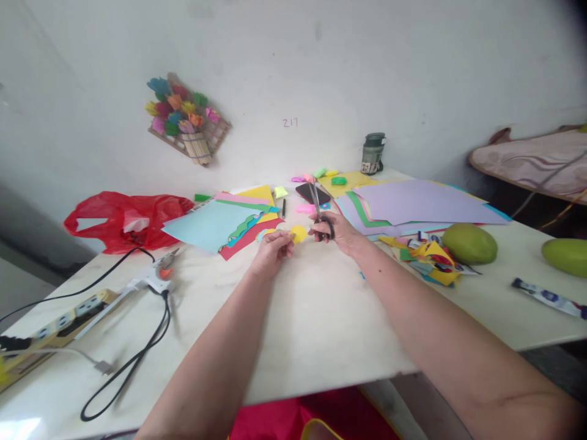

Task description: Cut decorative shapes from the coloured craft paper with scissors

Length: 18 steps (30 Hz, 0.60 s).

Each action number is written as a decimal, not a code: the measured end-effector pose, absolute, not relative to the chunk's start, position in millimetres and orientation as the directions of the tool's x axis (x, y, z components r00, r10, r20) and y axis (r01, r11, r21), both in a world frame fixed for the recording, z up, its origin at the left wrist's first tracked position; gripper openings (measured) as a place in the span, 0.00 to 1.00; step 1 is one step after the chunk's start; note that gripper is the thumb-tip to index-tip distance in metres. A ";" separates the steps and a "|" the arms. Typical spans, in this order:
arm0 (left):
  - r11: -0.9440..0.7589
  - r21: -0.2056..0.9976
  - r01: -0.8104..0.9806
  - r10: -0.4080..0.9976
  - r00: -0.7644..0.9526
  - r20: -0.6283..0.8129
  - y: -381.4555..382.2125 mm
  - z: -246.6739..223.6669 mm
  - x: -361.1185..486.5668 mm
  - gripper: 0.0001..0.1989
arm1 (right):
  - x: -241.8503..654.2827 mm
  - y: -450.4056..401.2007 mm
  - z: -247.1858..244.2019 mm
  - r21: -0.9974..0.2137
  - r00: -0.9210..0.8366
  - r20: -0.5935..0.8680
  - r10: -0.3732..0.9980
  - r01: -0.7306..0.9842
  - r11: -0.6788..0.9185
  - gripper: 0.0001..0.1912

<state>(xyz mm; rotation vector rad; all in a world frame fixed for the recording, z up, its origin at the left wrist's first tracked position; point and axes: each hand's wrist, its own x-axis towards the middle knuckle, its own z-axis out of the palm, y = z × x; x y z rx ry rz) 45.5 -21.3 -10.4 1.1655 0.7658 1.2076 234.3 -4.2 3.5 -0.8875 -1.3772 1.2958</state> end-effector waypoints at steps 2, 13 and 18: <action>-0.052 0.956 -0.289 0.961 0.245 0.127 -20.3 -11.3 45.5 0.09 | 233.5 -4.7 4.0 -0.980 -0.216 0.184 0.959 -0.119 0.161 0.18; -0.073 0.983 -0.171 0.947 0.297 0.122 -20.9 -11.7 49.2 0.12 | 229.0 -9.4 6.6 -0.979 -0.266 0.194 0.944 -0.118 0.167 0.19; -0.051 0.991 -0.127 0.944 0.317 0.089 -21.3 -12.1 50.5 0.11 | 224.4 -16.1 11.9 -0.984 -0.316 0.164 0.934 -0.115 0.134 0.17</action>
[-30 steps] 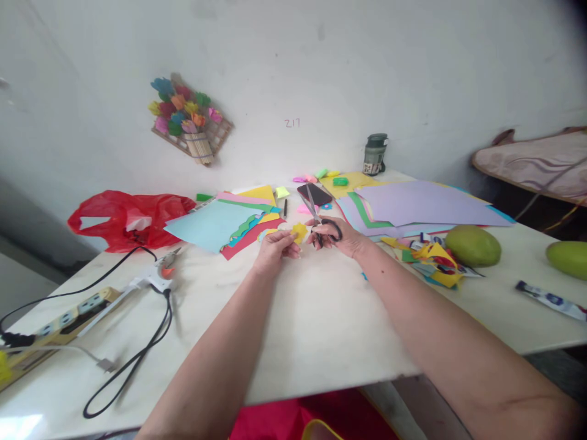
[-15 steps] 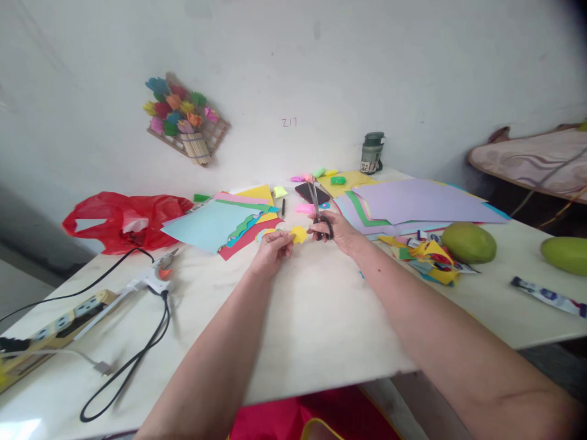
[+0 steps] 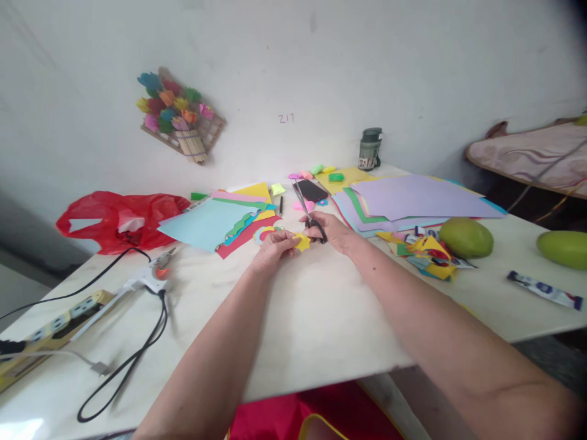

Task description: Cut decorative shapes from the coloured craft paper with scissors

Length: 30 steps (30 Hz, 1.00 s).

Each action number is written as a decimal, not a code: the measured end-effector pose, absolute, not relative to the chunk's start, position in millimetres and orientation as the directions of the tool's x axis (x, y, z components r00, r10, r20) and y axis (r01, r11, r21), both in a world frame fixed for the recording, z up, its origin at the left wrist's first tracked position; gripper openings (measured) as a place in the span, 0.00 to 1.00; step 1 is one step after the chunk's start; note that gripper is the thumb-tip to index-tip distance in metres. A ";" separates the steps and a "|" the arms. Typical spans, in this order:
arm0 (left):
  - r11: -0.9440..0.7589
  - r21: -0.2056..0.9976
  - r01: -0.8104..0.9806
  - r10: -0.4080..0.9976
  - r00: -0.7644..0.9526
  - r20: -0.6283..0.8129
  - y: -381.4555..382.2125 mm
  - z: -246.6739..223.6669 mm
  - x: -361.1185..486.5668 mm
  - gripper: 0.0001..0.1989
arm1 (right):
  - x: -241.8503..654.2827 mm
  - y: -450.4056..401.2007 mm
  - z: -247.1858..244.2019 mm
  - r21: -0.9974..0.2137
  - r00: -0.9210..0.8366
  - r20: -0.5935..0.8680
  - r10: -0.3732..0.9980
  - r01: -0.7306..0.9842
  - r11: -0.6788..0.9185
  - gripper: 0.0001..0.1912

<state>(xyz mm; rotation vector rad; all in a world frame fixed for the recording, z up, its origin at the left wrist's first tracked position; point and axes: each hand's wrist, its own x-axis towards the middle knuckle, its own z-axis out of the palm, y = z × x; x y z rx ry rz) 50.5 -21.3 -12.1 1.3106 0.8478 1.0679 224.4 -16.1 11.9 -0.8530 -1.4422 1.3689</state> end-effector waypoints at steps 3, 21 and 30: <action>-0.050 0.989 -0.141 0.946 0.311 0.092 -21.8 -11.5 50.8 0.11 | 221.6 -18.8 14.1 -0.983 -0.313 0.168 0.935 -0.127 0.134 0.16; -0.021 0.972 -0.233 0.967 0.242 0.078 -23.2 -8.7 53.4 0.16 | 210.4 -17.8 12.4 -0.977 -0.138 0.205 0.969 -0.095 0.193 0.17; -0.102 0.949 -0.297 0.985 0.102 0.138 -20.1 -7.7 50.2 0.18 | 218.3 -21.6 17.0 -0.992 -0.222 0.087 0.971 0.067 0.104 0.15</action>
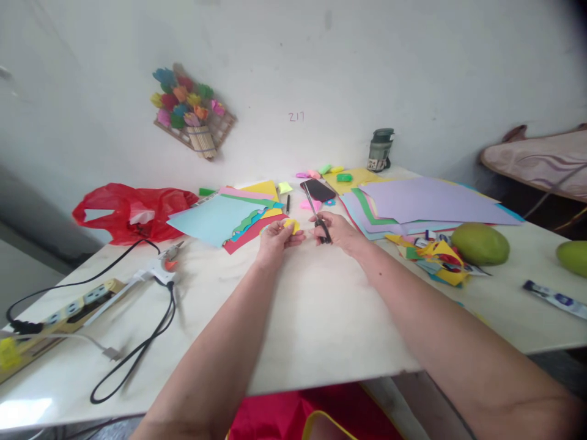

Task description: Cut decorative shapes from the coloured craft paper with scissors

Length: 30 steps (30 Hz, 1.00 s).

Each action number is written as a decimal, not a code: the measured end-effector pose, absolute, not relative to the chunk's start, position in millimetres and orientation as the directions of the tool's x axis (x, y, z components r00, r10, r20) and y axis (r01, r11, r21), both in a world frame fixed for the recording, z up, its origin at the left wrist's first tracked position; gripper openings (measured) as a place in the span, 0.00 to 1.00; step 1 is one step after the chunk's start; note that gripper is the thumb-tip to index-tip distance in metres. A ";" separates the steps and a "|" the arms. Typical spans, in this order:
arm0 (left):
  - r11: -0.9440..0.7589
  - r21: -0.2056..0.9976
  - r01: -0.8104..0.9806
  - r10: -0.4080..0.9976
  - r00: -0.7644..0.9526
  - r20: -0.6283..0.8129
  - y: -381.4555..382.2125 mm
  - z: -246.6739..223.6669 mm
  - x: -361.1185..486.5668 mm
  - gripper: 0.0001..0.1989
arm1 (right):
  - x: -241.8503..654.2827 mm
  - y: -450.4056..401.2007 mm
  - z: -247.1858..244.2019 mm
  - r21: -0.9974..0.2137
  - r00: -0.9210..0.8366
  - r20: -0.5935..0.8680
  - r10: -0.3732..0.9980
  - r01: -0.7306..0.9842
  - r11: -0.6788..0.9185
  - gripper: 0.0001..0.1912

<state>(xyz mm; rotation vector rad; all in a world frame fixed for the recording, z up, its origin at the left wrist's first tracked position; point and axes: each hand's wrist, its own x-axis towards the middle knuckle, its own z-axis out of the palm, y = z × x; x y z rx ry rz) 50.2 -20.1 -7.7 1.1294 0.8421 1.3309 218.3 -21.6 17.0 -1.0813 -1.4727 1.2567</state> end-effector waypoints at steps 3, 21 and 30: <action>-0.100 0.933 -0.345 0.987 0.082 0.136 -18.1 -8.3 48.7 0.17 | 223.7 -19.5 14.6 -0.984 -0.264 0.039 0.964 0.159 0.083 0.14; -0.036 0.870 -0.491 0.970 0.191 0.149 -19.3 -9.1 44.0 0.10 | 231.1 -20.1 13.4 -0.952 -0.519 -0.024 0.855 0.272 0.138 0.12; 0.010 0.881 -0.473 0.963 0.242 0.119 -19.8 -8.9 42.9 0.09 | 232.7 -22.1 16.5 -0.936 -0.559 -0.012 0.829 0.297 0.187 0.11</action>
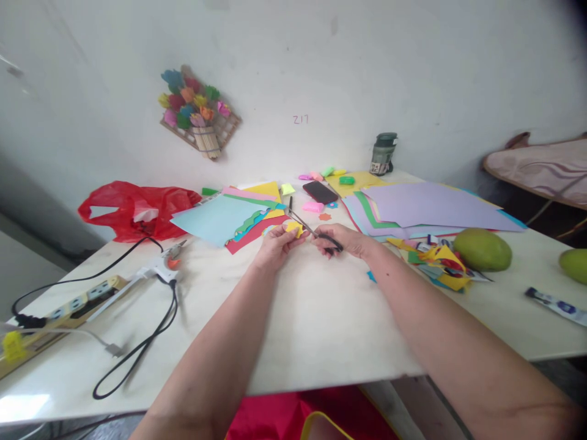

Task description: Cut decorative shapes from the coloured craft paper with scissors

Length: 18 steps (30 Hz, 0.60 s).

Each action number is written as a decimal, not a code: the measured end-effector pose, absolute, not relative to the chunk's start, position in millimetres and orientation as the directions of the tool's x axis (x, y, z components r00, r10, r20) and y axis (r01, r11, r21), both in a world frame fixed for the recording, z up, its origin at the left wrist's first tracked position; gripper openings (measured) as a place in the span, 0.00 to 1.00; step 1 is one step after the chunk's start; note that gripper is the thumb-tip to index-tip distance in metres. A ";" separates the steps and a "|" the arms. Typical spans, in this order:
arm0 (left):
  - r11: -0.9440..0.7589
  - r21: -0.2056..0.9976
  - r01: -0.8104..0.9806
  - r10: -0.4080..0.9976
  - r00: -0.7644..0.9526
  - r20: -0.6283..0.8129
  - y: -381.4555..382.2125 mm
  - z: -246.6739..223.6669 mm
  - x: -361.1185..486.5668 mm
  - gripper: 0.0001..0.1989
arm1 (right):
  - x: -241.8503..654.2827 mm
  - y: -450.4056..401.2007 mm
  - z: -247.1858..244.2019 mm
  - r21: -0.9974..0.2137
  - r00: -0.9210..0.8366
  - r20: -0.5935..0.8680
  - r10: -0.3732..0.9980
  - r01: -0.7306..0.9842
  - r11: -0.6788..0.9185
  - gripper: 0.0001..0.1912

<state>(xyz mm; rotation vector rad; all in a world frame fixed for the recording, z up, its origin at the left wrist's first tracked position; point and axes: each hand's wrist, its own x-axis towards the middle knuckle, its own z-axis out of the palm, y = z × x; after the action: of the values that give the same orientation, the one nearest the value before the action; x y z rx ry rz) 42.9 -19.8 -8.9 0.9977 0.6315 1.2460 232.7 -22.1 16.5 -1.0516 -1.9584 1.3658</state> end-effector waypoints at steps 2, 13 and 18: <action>0.016 0.881 -0.472 0.961 0.250 0.116 -20.2 -8.5 42.6 0.08 | 232.9 -23.1 17.7 -0.935 -0.559 -0.018 0.829 0.303 0.184 0.11; 0.016 0.894 -0.448 0.960 0.258 0.112 -19.9 -8.7 41.5 0.08 | 232.7 -23.7 19.2 -0.912 -0.547 -0.028 0.837 0.356 0.202 0.14; 0.010 0.890 -0.456 0.957 0.264 0.124 -20.5 -7.9 41.2 0.07 | 234.1 -22.1 17.2 -0.921 -0.559 -0.020 0.829 0.332 0.203 0.14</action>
<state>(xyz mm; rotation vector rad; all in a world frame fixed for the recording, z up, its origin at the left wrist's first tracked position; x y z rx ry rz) 41.2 -20.5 -7.9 1.0233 0.6286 1.2238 234.1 -22.1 17.2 -1.0765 -1.9942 1.3379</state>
